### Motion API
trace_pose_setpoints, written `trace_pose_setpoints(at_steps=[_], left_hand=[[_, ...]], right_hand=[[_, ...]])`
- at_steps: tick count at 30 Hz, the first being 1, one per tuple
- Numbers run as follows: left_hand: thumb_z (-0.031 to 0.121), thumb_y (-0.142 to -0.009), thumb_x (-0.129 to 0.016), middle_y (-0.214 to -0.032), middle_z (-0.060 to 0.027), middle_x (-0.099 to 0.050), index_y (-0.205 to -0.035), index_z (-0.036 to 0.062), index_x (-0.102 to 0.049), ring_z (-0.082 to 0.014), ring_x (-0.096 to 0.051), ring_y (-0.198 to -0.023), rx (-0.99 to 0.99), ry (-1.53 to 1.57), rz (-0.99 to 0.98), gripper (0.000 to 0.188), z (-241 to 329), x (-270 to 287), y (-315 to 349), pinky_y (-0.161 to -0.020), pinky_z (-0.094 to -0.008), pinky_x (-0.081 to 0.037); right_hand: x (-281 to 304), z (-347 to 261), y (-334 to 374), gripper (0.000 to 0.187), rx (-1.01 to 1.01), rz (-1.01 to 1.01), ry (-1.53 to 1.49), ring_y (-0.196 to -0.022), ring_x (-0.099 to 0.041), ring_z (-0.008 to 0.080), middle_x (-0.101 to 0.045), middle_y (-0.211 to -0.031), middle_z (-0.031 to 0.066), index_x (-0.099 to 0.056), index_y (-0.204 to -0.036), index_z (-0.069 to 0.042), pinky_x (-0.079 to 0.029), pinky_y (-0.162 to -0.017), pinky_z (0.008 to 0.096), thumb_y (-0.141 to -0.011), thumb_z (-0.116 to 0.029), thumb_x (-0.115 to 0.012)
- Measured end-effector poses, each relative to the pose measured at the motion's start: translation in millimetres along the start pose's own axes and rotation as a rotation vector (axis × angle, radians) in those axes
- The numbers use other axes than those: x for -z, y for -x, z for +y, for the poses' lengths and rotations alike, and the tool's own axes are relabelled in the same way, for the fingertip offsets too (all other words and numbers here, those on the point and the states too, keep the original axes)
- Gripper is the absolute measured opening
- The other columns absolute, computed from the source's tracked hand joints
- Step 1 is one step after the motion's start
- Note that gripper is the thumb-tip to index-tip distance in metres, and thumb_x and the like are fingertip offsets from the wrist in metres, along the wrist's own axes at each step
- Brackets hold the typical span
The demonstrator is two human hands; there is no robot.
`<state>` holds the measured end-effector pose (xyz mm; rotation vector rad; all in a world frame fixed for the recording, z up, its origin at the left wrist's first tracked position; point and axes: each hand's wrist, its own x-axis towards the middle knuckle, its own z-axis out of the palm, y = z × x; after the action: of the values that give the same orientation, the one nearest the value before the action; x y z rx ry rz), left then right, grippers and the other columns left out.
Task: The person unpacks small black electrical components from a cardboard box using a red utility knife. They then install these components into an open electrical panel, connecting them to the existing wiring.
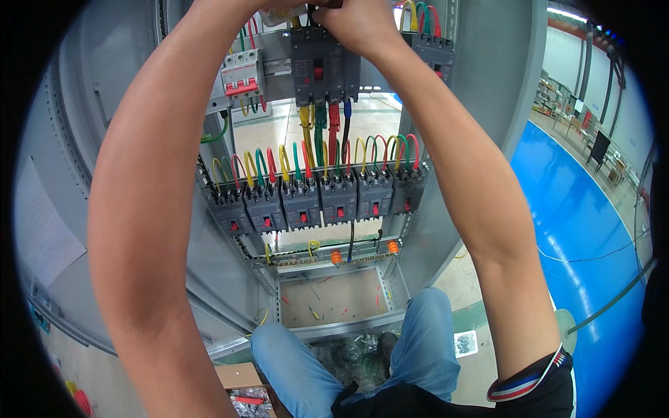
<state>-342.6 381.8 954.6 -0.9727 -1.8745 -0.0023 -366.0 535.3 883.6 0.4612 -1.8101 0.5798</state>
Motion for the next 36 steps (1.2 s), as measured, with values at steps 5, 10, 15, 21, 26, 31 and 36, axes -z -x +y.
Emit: trace_pose_setpoints(at_steps=[5,10,15,21,26,31,36], left_hand=[[0.015,-0.074,-0.080,-0.113,-0.0221,-0.069,-0.130,0.0128,-0.069,-0.0430,-0.066,-0.110,0.085,-0.076,0.021,0.057,11.0,-14.9,13.1,-0.093,-0.0510,-0.055],[0.025,-0.080,-0.084,-0.108,-0.0148,-0.065,-0.127,0.0159,-0.068,-0.0381,-0.068,-0.105,0.184,-0.045,0.428,0.050,3.6,-34.7,40.9,-0.086,-0.0478,-0.056],[0.028,-0.088,-0.080,-0.108,-0.0119,-0.068,-0.116,0.0154,-0.071,-0.0363,-0.070,-0.096,0.351,0.067,0.484,0.033,54.5,-61.5,71.4,-0.077,-0.0464,-0.056],[0.034,-0.093,-0.075,-0.101,-0.0147,-0.076,-0.107,0.0116,-0.080,-0.0363,-0.072,-0.090,0.543,0.278,0.408,0.027,50.4,-87.5,74.3,-0.076,-0.0439,-0.056],[0.038,-0.092,-0.077,-0.091,-0.0167,-0.078,-0.107,0.0089,-0.081,-0.0320,-0.076,-0.085,0.568,0.398,0.404,0.033,53.1,-95.6,64.3,-0.076,-0.0398,-0.056],[0.039,-0.089,-0.079,-0.088,-0.0122,-0.079,-0.106,0.0079,-0.082,-0.0251,-0.075,-0.082,0.622,0.393,0.317,0.035,47.1,-92.1,58.2,-0.074,-0.0374,-0.055],[0.036,-0.090,-0.078,-0.082,-0.0097,-0.077,-0.105,0.0051,-0.081,-0.0172,-0.070,-0.076,0.626,0.407,0.302,0.034,42.3,-93.1,56.2,-0.072,-0.0352,-0.053]], right_hand=[[-12.5,12.5,1.9,0.023,0.085,0.025,0.010,-0.092,-0.071,0.0470,-0.073,-0.091,0.0289,-0.075,-0.090,0.000,-0.057,-0.081,0.0548,-0.084,-0.021,-0.073],[22.5,15.8,-1.2,0.042,0.057,-0.210,0.158,-0.068,-0.073,0.0241,-0.075,-0.075,0.0136,-0.083,-0.097,-0.003,-0.057,-0.070,0.0387,-0.088,-0.044,-0.078],[25.8,41.3,-1.1,0.050,-0.059,-0.190,-0.049,-0.081,-0.075,0.0368,-0.077,-0.082,0.0179,-0.084,-0.095,-0.008,-0.059,-0.078,0.0420,-0.082,-0.056,-0.080],[22.1,50.6,-4.4,0.048,-0.019,-0.267,-0.190,-0.082,-0.076,0.0301,-0.078,-0.089,0.0183,-0.084,-0.104,-0.010,-0.057,-0.078,0.0402,-0.085,-0.054,-0.079],[32.0,56.7,-10.8,0.044,-0.068,-0.377,-0.149,-0.079,-0.072,0.0226,-0.079,-0.086,0.0138,-0.085,-0.099,-0.010,-0.056,-0.077,0.0366,-0.085,-0.052,-0.081],[27.8,32.8,0.0,0.033,-0.122,-0.231,-0.219,-0.078,-0.073,0.0409,-0.074,-0.081,0.0234,-0.078,-0.086,-0.001,-0.057,-0.072,0.0483,-0.086,-0.034,-0.078],[15.9,40.4,-2.7,0.044,-0.125,-0.260,-0.105,-0.084,-0.075,0.0383,-0.076,-0.085,0.0203,-0.078,-0.088,-0.002,-0.058,-0.077,0.0458,-0.081,-0.045,-0.081]])
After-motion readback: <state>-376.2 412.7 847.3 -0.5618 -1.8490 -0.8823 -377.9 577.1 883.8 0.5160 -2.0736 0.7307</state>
